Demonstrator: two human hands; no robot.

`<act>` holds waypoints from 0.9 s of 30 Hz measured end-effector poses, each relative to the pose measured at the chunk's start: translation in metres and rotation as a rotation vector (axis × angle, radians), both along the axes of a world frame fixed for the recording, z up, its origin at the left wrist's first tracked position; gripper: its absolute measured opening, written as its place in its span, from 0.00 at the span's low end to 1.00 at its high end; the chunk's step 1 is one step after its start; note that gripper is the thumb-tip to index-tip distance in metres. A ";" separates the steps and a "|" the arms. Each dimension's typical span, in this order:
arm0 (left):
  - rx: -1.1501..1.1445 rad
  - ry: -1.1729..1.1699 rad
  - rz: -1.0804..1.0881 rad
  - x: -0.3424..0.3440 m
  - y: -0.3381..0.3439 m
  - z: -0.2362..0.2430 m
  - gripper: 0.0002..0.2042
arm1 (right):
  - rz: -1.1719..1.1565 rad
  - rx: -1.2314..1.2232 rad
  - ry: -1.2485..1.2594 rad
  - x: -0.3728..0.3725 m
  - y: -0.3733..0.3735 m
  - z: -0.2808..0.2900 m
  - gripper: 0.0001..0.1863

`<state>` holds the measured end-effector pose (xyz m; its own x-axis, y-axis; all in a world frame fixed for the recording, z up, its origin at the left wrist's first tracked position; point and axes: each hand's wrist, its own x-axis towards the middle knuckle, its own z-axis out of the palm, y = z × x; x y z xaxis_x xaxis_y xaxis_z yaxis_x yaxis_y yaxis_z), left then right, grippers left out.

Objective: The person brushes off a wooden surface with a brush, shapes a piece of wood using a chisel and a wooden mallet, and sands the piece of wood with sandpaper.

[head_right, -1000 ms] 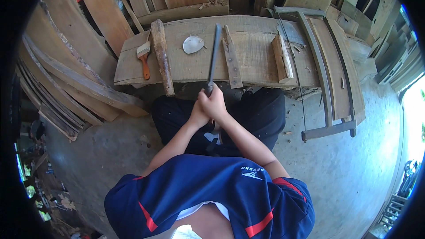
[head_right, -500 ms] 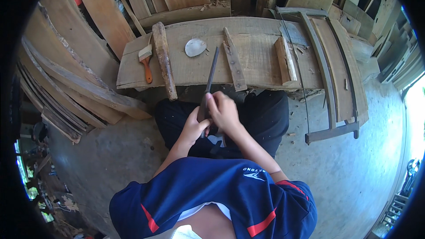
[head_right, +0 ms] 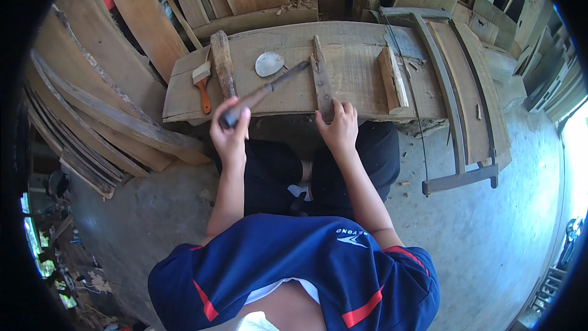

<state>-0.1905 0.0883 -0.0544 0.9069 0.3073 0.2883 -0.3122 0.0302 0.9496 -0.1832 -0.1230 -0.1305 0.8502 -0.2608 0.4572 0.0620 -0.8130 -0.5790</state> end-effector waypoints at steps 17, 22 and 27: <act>-0.440 -0.375 -0.313 0.180 -0.051 0.082 0.08 | 0.022 0.070 0.014 0.007 -0.003 -0.008 0.25; -0.395 -0.539 -0.459 0.156 -0.060 0.117 0.08 | 0.060 0.073 -0.002 0.010 -0.007 -0.011 0.24; -0.385 -0.464 -0.447 0.159 -0.082 0.113 0.08 | 0.052 0.065 -0.023 0.011 -0.005 -0.011 0.24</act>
